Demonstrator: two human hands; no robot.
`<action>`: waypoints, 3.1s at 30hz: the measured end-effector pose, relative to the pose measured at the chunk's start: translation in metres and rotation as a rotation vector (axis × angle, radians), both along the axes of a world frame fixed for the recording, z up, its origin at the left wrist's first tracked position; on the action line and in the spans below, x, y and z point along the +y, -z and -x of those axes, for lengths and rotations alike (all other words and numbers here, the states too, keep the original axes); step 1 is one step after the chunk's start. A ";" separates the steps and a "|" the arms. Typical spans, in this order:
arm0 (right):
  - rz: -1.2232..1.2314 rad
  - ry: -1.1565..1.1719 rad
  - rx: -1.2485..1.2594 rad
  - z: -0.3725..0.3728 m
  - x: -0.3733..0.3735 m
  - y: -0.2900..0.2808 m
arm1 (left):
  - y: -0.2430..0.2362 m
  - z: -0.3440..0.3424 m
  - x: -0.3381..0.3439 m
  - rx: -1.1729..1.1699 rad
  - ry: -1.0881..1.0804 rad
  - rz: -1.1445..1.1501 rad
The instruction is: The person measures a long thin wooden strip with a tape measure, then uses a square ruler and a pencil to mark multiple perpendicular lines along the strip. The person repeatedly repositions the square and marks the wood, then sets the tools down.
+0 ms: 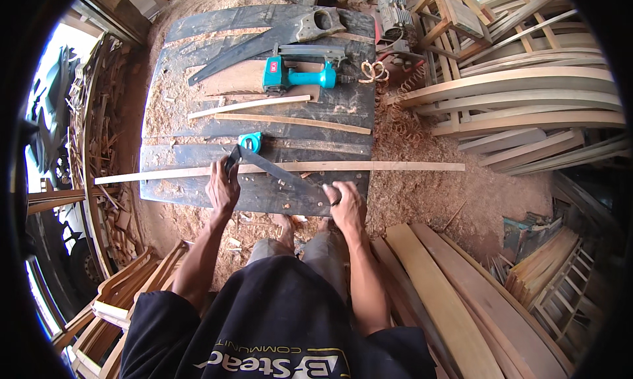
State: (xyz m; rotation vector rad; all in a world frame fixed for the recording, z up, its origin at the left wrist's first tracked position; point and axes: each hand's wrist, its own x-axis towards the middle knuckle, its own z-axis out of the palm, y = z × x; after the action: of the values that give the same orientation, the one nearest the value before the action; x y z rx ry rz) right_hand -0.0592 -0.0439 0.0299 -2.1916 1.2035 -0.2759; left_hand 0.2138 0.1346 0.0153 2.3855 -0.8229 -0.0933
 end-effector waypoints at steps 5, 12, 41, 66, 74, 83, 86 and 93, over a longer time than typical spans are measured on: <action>0.115 0.019 -0.049 -0.020 0.036 0.010 | 0.018 0.005 0.043 0.204 -0.308 -0.176; 0.257 -0.105 0.129 -0.050 0.049 0.023 | 0.051 -0.022 0.071 0.270 -0.445 -0.195; 0.146 -0.193 0.008 -0.057 0.035 0.039 | 0.042 -0.014 0.081 0.183 -0.443 -0.266; 0.117 0.037 -0.496 -0.073 0.023 0.026 | 0.033 -0.013 0.077 0.236 -0.435 -0.247; 0.105 -0.058 -0.447 -0.073 0.026 0.018 | 0.043 -0.015 0.081 0.206 -0.443 -0.227; 0.119 -0.022 -0.420 -0.037 0.046 -0.019 | 0.052 -0.020 0.092 0.282 -0.434 -0.158; 0.191 -0.146 -0.219 -0.028 0.032 -0.007 | 0.039 -0.025 0.105 0.372 -0.412 -0.127; 0.344 -0.345 0.155 -0.037 -0.025 0.034 | -0.008 -0.034 0.064 -0.008 0.108 0.088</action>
State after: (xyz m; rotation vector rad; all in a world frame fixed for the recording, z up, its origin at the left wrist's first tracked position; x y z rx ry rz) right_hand -0.0223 -0.0694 -0.0041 -2.7161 0.8805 -0.1806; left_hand 0.2473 0.1985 0.0238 2.2607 -0.9397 -0.0897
